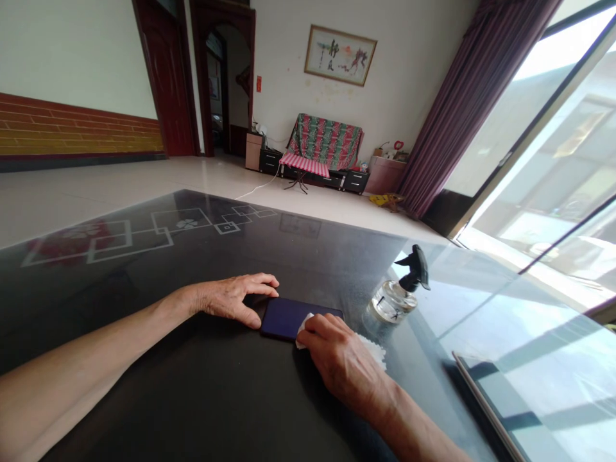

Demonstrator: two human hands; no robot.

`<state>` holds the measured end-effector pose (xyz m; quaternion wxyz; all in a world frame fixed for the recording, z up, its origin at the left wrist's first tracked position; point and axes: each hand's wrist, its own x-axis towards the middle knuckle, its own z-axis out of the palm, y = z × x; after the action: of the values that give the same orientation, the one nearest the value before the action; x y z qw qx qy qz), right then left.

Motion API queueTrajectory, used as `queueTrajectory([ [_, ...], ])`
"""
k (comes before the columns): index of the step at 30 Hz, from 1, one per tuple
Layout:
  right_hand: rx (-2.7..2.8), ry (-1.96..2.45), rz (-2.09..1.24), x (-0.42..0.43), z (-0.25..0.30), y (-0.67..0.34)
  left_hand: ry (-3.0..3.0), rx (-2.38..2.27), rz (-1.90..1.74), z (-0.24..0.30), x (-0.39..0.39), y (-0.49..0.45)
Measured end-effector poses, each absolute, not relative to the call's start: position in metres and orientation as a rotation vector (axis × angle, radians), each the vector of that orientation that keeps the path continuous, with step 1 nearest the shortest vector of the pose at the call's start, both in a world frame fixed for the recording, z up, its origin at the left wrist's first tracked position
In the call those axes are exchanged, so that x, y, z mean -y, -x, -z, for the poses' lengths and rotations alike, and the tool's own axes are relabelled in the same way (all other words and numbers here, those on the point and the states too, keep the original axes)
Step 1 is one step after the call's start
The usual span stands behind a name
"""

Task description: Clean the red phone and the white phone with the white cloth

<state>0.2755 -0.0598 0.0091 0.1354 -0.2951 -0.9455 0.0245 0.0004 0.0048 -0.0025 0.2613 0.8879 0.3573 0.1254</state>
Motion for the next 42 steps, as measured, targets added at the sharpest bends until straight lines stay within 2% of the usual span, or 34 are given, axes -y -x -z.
queueTrajectory([
  [17, 2.861, 0.648, -0.008, 0.053, -0.012, -0.214, -2.421, -0.968, -0.364, 0.008, -0.01, -0.001],
  [29, 2.791, 0.759, -0.067, 0.058, -0.014, -0.259, -2.415, -0.981, -0.353, 0.005, -0.007, -0.001],
  [42, 2.688, 0.964, -0.194, 0.06, -0.01, -0.304, -2.404, -1.193, -0.247, -0.003, 0.012, -0.013],
])
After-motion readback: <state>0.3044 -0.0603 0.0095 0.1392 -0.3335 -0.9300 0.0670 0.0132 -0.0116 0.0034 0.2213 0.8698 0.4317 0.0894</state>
